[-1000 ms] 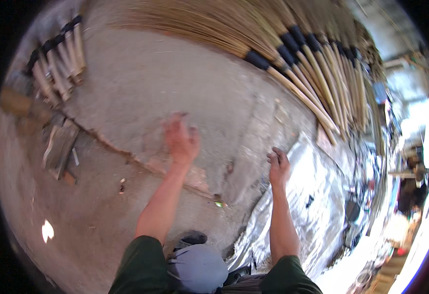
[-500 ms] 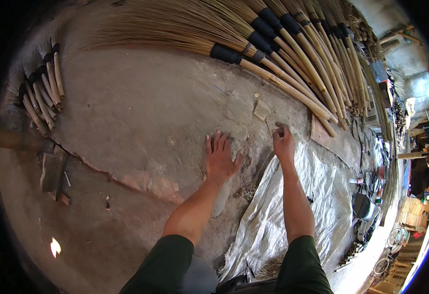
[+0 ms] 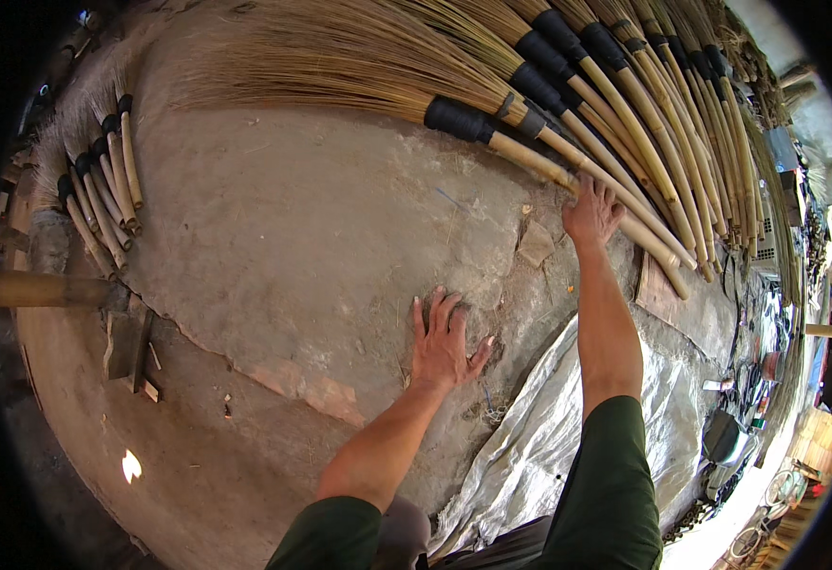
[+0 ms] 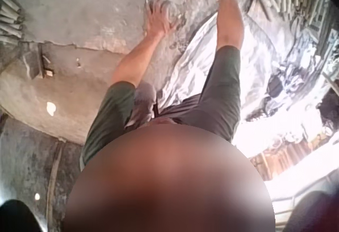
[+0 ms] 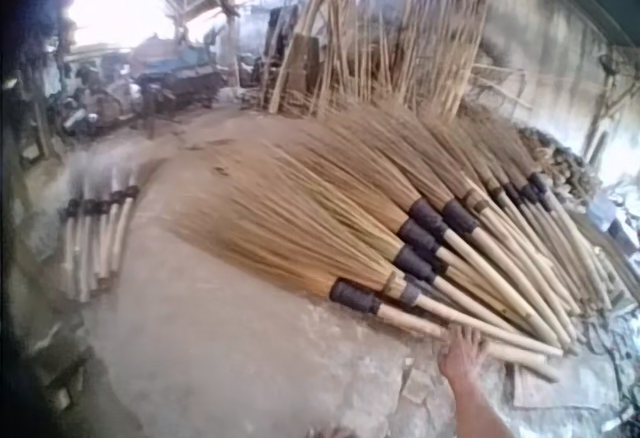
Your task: The person sits on the floor and repeatedly trims the bristles of a straw broom using shears. After each trim, the person places the broom on the floor and picks up another one to continue the process.
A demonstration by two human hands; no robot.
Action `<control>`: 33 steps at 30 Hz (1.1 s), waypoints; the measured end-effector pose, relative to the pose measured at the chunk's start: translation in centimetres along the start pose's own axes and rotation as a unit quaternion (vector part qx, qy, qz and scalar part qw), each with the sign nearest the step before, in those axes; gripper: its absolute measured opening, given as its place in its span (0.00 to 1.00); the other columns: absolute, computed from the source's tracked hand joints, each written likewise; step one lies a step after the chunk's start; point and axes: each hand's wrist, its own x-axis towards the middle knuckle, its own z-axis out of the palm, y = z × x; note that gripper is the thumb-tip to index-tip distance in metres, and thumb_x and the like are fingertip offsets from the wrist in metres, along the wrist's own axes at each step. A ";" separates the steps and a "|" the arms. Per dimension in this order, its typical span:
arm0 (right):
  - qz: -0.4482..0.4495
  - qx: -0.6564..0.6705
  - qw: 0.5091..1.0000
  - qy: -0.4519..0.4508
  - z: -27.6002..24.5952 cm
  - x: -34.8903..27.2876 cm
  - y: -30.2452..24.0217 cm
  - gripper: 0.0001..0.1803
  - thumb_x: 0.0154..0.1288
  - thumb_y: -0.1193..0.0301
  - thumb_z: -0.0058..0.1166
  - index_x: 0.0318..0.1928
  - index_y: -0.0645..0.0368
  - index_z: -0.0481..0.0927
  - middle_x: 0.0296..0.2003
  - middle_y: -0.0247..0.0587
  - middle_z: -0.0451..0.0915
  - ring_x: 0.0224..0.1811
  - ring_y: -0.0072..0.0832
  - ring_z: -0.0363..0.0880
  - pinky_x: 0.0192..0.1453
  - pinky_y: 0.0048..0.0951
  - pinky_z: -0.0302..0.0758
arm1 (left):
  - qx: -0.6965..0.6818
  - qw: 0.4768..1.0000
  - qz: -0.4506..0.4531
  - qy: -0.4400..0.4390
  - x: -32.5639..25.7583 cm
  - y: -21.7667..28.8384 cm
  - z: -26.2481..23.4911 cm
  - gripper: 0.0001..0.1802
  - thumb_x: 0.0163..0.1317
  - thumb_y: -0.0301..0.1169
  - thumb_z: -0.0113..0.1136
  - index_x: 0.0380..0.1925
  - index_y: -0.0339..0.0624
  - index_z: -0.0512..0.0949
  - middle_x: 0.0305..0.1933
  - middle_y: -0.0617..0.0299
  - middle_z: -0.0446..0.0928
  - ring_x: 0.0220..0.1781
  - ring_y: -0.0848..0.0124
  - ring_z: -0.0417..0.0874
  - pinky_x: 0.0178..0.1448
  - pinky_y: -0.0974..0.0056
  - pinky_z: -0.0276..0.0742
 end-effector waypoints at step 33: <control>0.133 0.566 0.802 0.138 -27.3 -46.1 7.1 0.17 0.74 0.65 0.62 0.51 0.63 0.73 0.32 0.42 0.79 0.30 0.30 0.77 0.36 0.33 0.75 | -0.484 0.842 0.192 -0.142 -9.6 28.7 -16.7 0.40 0.63 0.62 0.65 0.47 0.27 0.79 0.50 0.42 0.82 0.54 0.59 0.83 0.58 0.57 0.76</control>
